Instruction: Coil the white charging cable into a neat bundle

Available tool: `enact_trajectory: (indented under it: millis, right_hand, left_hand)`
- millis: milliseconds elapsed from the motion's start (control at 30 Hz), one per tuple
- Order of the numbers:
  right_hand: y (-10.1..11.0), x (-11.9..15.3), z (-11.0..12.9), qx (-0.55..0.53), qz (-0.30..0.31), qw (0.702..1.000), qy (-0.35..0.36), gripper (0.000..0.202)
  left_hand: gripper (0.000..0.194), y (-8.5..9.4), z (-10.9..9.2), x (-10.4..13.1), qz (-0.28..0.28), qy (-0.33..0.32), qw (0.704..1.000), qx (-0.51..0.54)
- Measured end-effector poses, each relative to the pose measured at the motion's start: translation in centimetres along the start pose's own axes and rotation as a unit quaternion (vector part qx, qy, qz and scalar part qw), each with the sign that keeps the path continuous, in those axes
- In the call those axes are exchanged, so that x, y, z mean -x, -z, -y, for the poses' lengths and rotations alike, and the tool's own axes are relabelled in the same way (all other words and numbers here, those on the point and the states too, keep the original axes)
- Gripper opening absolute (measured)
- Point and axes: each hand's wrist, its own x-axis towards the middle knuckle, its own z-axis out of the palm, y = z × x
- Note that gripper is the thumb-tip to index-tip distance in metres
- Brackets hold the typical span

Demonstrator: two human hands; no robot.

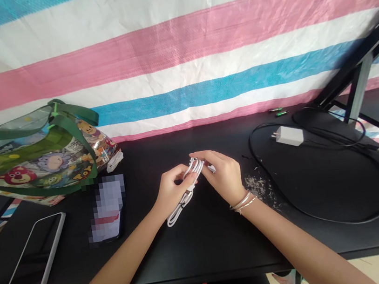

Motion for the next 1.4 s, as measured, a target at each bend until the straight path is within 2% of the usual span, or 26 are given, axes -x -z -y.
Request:
enact_trajectory:
  millis: [100, 300, 533, 667, 900, 1400]
  right_hand:
    - [-0.05, -0.04, -0.21, -0.018, -0.029, 0.999, -0.004, 0.014]
    - [-0.21, -0.11, -0.52, -0.024, -0.074, 0.997, 0.0, 0.016]
    - [0.0, -0.19, -0.35, -0.071, -0.066, 0.995, -0.032, 0.018]
    - [0.06, -0.15, -0.22, -0.12, -0.049, 0.991, -0.045, 0.016]
    - [0.02, -0.38, 0.23, -0.202, -0.06, 0.974, -0.082, 0.024]
    - [0.07, -0.41, 0.34, -0.244, -0.068, 0.963, -0.092, 0.031]
  left_hand:
    - [0.015, 0.0, 0.02, -0.02, 0.006, -0.008, 1.0, 0.027]
    - [0.019, 0.01, 0.06, 0.0, 0.018, -0.032, 0.995, 0.098]
    - [0.023, -0.11, 0.26, -0.07, 0.01, -0.012, 0.991, 0.134]
    - [0.028, -0.36, 0.54, -0.04, 0.036, 0.005, 0.983, 0.182]
    - [0.018, -0.57, 0.52, 0.04, 0.032, -0.006, 0.977, 0.21]
    - [0.021, -0.36, 0.07, -0.22, 0.002, -0.007, 0.976, 0.218]
